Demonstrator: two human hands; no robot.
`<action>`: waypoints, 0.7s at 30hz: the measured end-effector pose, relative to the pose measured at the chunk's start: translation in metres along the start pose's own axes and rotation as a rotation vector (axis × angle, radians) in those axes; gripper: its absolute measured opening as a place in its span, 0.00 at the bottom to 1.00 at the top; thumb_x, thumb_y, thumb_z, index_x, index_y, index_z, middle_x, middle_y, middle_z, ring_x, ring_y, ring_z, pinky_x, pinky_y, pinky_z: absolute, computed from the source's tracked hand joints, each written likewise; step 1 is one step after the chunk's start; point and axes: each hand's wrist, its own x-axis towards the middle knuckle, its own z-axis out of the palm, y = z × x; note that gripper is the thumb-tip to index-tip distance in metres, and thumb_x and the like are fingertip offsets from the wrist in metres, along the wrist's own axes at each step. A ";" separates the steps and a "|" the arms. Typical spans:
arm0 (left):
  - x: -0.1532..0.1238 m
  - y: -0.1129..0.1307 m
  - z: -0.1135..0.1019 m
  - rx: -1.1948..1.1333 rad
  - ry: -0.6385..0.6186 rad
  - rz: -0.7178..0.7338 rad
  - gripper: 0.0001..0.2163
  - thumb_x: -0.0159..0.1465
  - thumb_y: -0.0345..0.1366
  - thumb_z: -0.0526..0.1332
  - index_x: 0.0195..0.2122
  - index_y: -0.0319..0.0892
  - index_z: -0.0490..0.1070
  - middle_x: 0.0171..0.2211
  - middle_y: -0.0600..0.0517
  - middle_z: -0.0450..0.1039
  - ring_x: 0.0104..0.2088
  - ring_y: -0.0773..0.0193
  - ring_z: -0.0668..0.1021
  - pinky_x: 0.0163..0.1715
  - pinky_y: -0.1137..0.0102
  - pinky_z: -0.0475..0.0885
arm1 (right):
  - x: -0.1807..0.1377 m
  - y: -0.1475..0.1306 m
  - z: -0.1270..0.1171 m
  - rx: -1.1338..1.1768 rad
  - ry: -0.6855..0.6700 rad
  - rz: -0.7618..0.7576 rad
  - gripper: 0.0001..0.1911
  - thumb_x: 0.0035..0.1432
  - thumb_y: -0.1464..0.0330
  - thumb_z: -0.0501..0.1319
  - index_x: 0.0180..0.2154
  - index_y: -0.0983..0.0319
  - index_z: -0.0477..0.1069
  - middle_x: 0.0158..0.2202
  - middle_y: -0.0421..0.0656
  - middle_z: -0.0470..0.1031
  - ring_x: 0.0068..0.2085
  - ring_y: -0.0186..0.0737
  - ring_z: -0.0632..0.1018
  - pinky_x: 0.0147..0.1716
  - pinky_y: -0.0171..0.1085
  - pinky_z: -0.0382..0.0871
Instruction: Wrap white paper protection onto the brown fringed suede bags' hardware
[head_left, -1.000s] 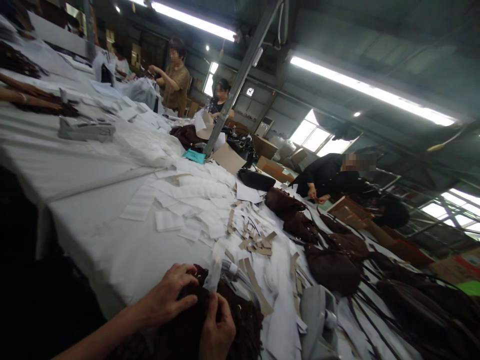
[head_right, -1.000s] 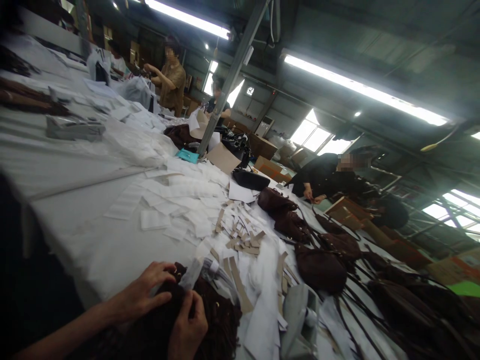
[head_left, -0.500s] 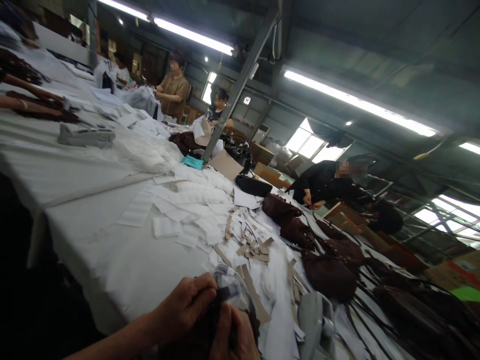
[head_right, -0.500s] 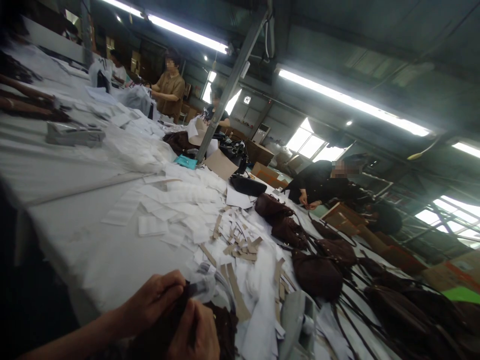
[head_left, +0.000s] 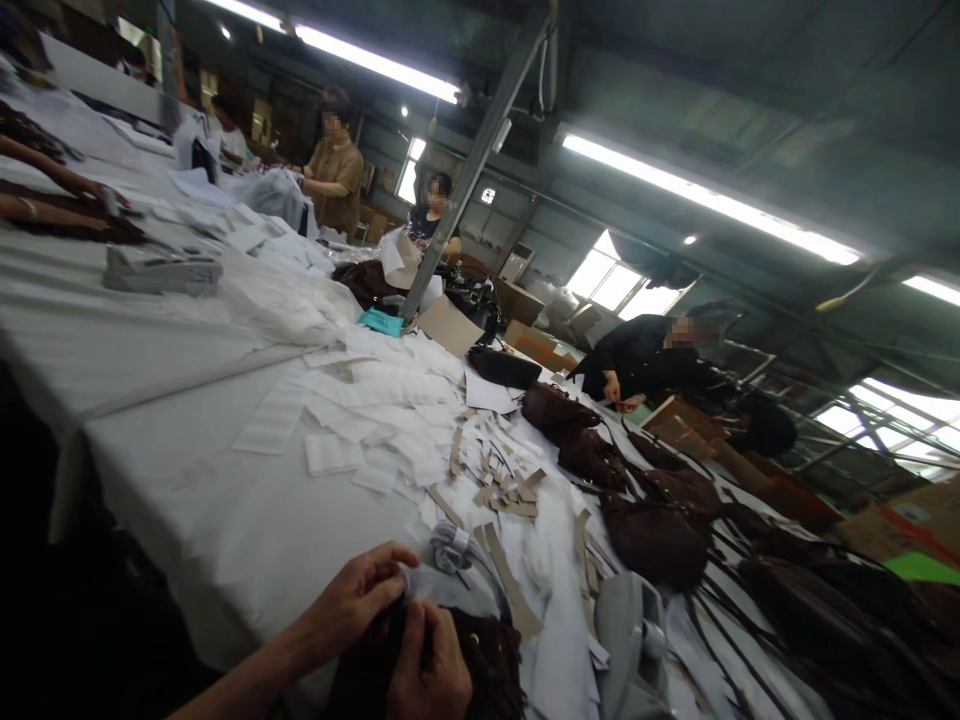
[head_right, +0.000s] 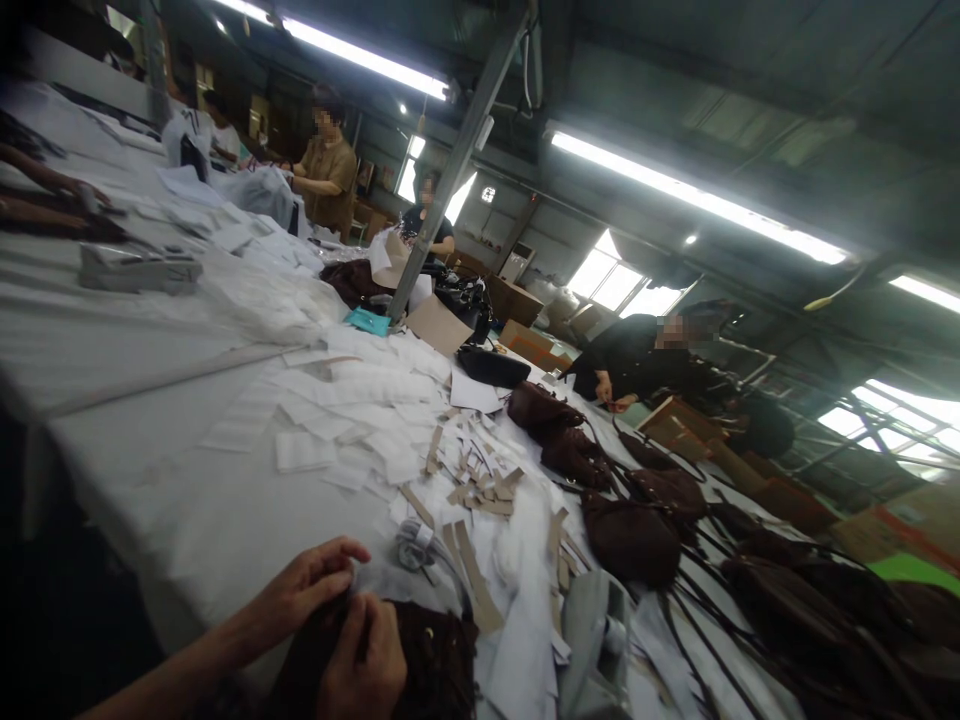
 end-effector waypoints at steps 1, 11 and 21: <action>-0.001 -0.002 -0.001 0.008 0.013 -0.004 0.11 0.61 0.42 0.57 0.40 0.40 0.67 0.24 0.58 0.65 0.20 0.71 0.67 0.20 0.76 0.62 | -0.001 0.000 0.002 0.022 -0.031 0.032 0.12 0.62 0.65 0.55 0.28 0.58 0.72 0.23 0.40 0.74 0.25 0.35 0.76 0.26 0.29 0.67; -0.015 -0.009 -0.019 0.145 0.093 0.072 0.16 0.61 0.36 0.59 0.51 0.44 0.67 0.46 0.47 0.73 0.47 0.58 0.73 0.47 0.66 0.68 | -0.008 0.018 0.005 0.044 -0.080 0.209 0.14 0.60 0.59 0.56 0.33 0.60 0.76 0.29 0.44 0.79 0.31 0.40 0.79 0.32 0.31 0.70; -0.018 -0.011 -0.038 0.481 -0.160 0.185 0.12 0.67 0.40 0.50 0.39 0.43 0.72 0.44 0.48 0.72 0.47 0.58 0.71 0.51 0.66 0.65 | -0.001 0.002 0.002 -0.045 0.036 -0.047 0.12 0.62 0.63 0.56 0.32 0.60 0.74 0.26 0.41 0.76 0.26 0.35 0.77 0.28 0.29 0.68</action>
